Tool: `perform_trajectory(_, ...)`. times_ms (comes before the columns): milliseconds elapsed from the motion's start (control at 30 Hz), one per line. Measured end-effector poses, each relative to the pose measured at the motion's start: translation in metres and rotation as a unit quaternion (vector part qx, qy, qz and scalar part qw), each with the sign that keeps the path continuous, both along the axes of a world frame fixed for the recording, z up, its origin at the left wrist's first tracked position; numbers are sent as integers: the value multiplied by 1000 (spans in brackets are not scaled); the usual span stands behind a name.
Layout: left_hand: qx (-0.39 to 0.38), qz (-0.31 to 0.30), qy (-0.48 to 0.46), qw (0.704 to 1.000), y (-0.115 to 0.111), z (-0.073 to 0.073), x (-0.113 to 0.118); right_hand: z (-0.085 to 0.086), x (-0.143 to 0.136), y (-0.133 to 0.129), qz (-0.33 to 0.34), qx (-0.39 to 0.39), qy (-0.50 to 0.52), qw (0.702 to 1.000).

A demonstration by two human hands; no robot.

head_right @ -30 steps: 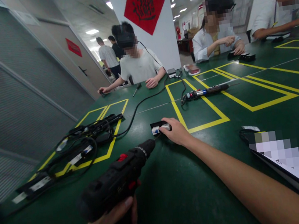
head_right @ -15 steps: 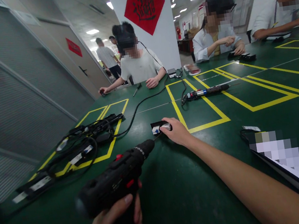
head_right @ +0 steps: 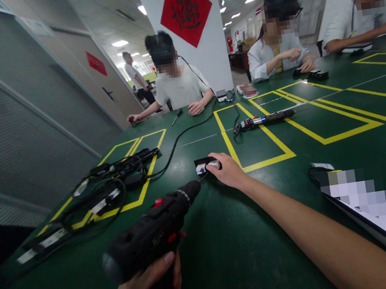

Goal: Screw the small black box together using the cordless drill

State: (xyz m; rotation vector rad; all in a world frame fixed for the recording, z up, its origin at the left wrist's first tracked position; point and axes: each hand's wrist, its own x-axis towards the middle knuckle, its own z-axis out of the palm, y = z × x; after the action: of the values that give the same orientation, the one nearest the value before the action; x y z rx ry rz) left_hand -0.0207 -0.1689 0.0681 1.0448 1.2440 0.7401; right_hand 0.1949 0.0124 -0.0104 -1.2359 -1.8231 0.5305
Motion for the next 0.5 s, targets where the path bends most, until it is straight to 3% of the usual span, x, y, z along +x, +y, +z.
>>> perform_trajectory(200,16,-17,50,998,2,1,-2,2,0,-1,2,1,-3,1000)
perform_trajectory(500,-13,-13,23,1000,3,-2,-5,4,1,-2,9,-5,0,1000)
